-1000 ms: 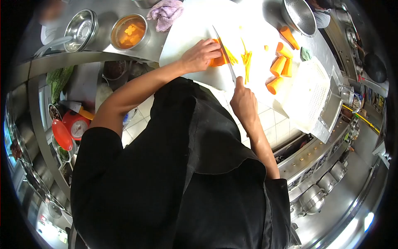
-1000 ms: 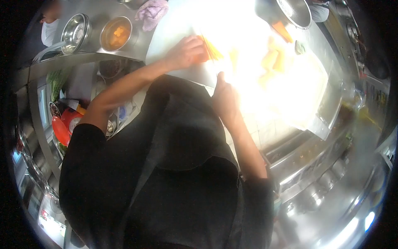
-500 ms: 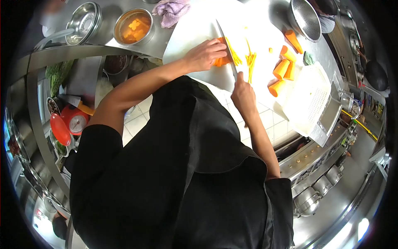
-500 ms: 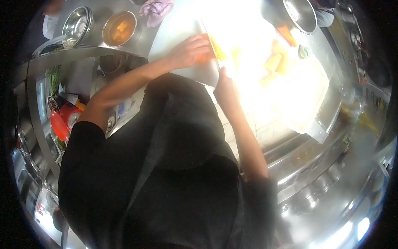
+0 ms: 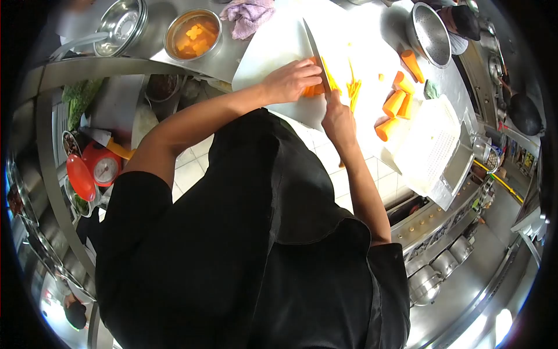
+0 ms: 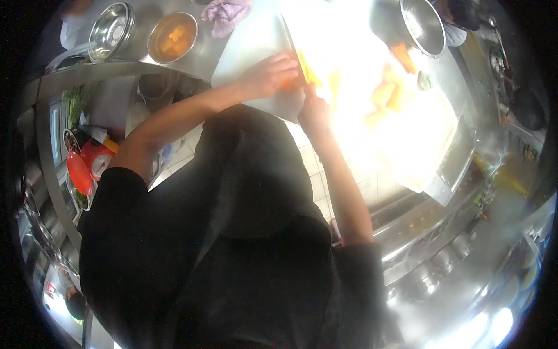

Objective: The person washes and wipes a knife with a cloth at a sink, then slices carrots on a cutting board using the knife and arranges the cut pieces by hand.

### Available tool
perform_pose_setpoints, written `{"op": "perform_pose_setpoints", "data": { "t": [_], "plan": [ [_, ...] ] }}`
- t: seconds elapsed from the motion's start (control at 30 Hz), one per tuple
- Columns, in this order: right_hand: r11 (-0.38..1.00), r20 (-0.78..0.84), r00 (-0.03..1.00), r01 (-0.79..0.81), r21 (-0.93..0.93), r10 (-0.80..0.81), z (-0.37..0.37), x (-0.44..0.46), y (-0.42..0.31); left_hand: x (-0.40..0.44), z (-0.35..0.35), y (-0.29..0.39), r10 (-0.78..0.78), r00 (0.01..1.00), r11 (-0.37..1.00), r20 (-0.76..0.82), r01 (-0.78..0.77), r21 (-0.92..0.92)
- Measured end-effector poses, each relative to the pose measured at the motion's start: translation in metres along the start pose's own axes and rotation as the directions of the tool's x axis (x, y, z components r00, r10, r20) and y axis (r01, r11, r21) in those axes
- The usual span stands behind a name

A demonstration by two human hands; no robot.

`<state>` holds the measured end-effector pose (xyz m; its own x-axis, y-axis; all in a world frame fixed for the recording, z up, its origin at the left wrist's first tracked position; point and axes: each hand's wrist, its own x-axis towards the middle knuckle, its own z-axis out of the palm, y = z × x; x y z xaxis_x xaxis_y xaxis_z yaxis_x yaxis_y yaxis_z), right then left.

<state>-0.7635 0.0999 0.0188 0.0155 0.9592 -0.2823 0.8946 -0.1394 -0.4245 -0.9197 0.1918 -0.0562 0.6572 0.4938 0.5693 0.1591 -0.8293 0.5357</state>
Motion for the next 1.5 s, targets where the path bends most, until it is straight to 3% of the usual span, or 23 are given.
{"op": "perform_pose_setpoints", "data": {
  "t": [0.07, 0.17, 0.33, 0.57, 0.7, 0.77, 0.83, 0.9, 1.07, 1.13, 1.17, 1.23, 1.3, 1.37, 1.5],
  "plan": [
    [0.992, 0.108, 0.987, -0.115, -0.059, 0.121, -0.021, -0.021, -0.013, 0.0, 0.001, -0.001, -0.015, 1.0, 1.0, -0.015, 0.014, -0.018],
    [0.986, 0.13, 0.98, -0.136, -0.1, 0.148, -0.016, -0.034, -0.003, -0.001, 0.001, 0.001, -0.024, 1.0, 0.996, 0.019, 0.026, -0.085],
    [0.991, 0.045, 0.996, -0.077, -0.113, 0.083, 0.006, 0.003, 0.001, -0.001, -0.002, -0.001, -0.017, 0.999, 1.0, 0.04, 0.018, -0.019],
    [0.986, 0.107, 0.986, -0.118, -0.115, 0.131, -0.003, -0.024, -0.003, -0.002, 0.006, -0.005, 0.0, 1.0, 1.0, 0.005, 0.001, -0.031],
    [0.997, 0.001, 0.999, -0.046, -0.059, 0.046, 0.007, 0.0, -0.002, -0.004, 0.004, -0.006, -0.002, 0.999, 1.0, 0.038, 0.002, -0.008],
    [0.992, 0.09, 0.992, -0.086, -0.089, 0.094, -0.012, -0.014, -0.011, -0.001, 0.005, -0.004, 0.002, 0.999, 1.0, 0.036, -0.002, 0.011],
    [0.997, 0.062, 0.996, -0.055, -0.045, 0.058, -0.011, -0.028, -0.008, -0.002, 0.002, 0.002, -0.034, 0.999, 0.997, 0.016, 0.035, -0.067],
    [0.99, 0.11, 0.986, -0.115, -0.083, 0.124, -0.003, -0.03, 0.003, -0.003, 0.001, 0.001, -0.031, 0.999, 0.997, 0.02, 0.033, -0.071],
    [0.996, 0.008, 0.996, -0.09, -0.022, 0.091, 0.016, 0.005, 0.001, 0.0, 0.0, -0.004, -0.002, 1.0, 0.997, 0.019, 0.004, -0.079],
    [0.995, 0.057, 0.993, -0.1, -0.018, 0.101, 0.008, 0.004, 0.002, -0.003, 0.003, -0.002, -0.095, 0.987, 0.985, -0.133, 0.074, -0.155],
    [0.995, 0.046, 0.994, -0.094, -0.018, 0.095, 0.001, 0.006, 0.002, -0.001, -0.001, -0.006, -0.084, 0.987, 0.987, -0.136, 0.064, -0.146],
    [0.991, 0.073, 0.988, -0.136, 0.012, 0.134, -0.013, -0.005, -0.003, -0.009, -0.01, -0.005, -0.19, 0.974, 0.972, -0.124, 0.169, -0.163],
    [0.986, 0.058, 0.985, -0.163, -0.041, 0.165, -0.02, -0.015, -0.014, -0.015, -0.01, -0.009, -0.176, 0.983, 0.975, -0.048, 0.167, -0.148],
    [0.98, 0.053, 0.985, -0.16, -0.121, 0.167, -0.021, -0.019, -0.018, -0.013, -0.008, -0.01, -0.018, 1.0, 1.0, 0.022, 0.018, -0.002],
    [0.979, 0.087, 0.985, -0.133, -0.153, 0.147, -0.018, -0.032, -0.019, -0.014, -0.003, -0.006, -0.039, 0.992, 0.995, 0.12, 0.028, 0.093]
  ]
}}
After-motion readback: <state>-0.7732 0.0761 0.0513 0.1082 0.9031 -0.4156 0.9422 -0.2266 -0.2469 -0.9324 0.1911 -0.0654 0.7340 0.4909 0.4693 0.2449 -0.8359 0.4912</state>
